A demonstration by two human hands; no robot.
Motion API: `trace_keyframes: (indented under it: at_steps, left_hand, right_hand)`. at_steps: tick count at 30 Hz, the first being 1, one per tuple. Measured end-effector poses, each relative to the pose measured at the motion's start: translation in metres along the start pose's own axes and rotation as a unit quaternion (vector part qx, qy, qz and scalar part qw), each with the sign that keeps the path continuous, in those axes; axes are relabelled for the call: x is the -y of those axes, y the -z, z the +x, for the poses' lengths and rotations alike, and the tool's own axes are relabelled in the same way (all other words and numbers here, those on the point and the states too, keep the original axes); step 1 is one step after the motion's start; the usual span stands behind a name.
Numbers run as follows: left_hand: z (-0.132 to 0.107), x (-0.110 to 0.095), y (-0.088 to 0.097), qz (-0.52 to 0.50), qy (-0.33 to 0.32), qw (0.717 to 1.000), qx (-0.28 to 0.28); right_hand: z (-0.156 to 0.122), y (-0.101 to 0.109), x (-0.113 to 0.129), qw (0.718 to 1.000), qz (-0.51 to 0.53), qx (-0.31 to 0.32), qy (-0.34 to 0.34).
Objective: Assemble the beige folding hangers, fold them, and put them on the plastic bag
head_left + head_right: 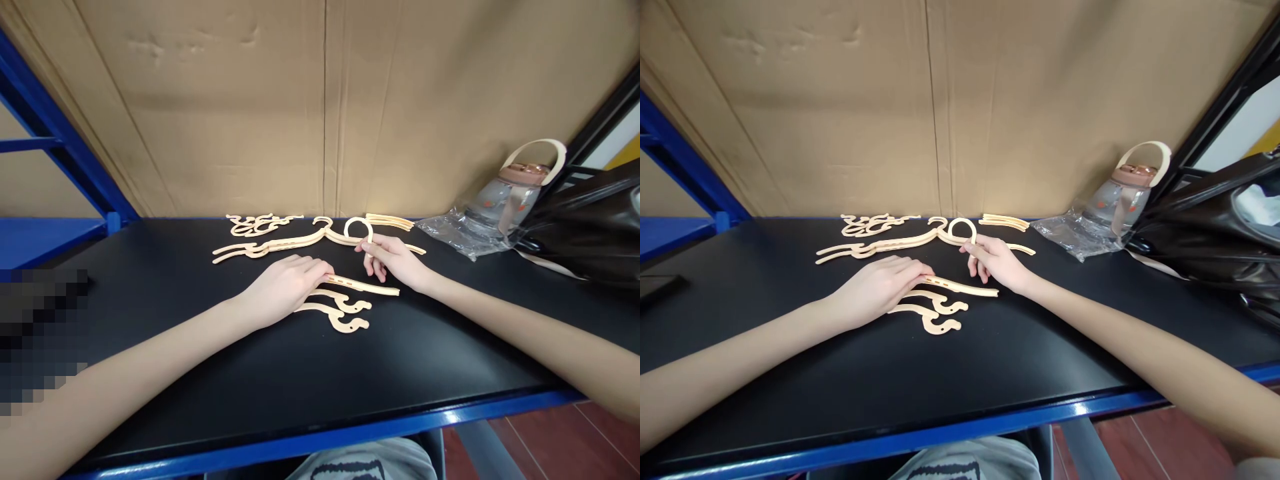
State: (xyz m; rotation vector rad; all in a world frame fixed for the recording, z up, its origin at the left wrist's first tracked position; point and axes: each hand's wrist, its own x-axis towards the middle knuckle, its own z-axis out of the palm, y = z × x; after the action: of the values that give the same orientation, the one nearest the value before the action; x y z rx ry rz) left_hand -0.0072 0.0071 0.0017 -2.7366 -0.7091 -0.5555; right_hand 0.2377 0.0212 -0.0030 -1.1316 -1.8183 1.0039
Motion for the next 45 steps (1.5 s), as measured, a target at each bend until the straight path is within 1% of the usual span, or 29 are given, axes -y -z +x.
trace_keyframes:
  at_steps: [2,5,9,13,17,21,25,27,29,31,33,36,41,45]
  left_hand:
    - [-0.001,0.0,0.0,0.001,0.019,1.0,0.006]
    - [-0.003,0.0,0.001,-0.015,0.047,0.998,0.04]
    - [-0.003,-0.002,0.004,-0.03,0.06,0.996,0.061]
    - [-0.002,-0.002,0.003,-0.009,0.056,0.997,0.055]
    - [-0.002,-0.003,0.001,0.01,0.07,0.997,0.04]
    - [-0.002,-0.003,0.001,-0.032,0.123,0.992,0.027]
    - [-0.001,0.001,0.0,-0.13,0.197,0.972,0.009]
    - [-0.002,0.005,-0.002,-0.173,0.221,0.96,-0.013]
    - [-0.002,0.008,-0.003,-0.191,0.231,0.954,-0.031]
    - [-0.002,0.009,-0.004,-0.193,0.236,0.952,-0.036]
    - [-0.002,0.01,-0.005,-0.189,0.243,0.951,-0.037]
    - [-0.002,0.009,-0.004,-0.184,0.257,0.948,-0.035]
    - [-0.002,0.007,-0.002,-0.18,0.268,0.946,-0.032]
    - [-0.001,0.005,-0.001,-0.193,0.239,0.95,-0.051]
  right_hand:
    - [0.0,0.001,0.0,1.0,-0.011,-0.004,0.001]
    - [-0.002,0.0,0.001,1.0,-0.03,-0.006,0.0]
    - [-0.005,-0.002,0.002,0.999,-0.052,0.011,0.0]
    - [-0.007,-0.004,0.004,0.994,-0.103,0.021,0.028]
    - [-0.008,-0.004,0.008,0.977,-0.196,0.014,0.077]
    - [-0.009,-0.005,0.011,0.972,-0.216,0.023,0.085]
    - [-0.009,-0.004,0.009,0.969,-0.229,0.011,0.09]
    - [-0.01,-0.004,0.008,0.973,-0.214,0.013,0.081]
    - [-0.011,-0.005,0.007,0.982,-0.175,0.019,0.067]
    - [-0.013,-0.006,0.008,0.993,-0.112,0.013,0.047]
    - [-0.014,-0.009,0.01,0.999,-0.031,-0.006,0.02]
    - [-0.016,-0.014,0.014,0.997,0.063,-0.038,-0.022]
    - [-0.014,-0.019,0.014,0.993,0.095,-0.068,-0.03]
    - [-0.011,-0.019,0.006,0.993,0.084,-0.079,-0.032]
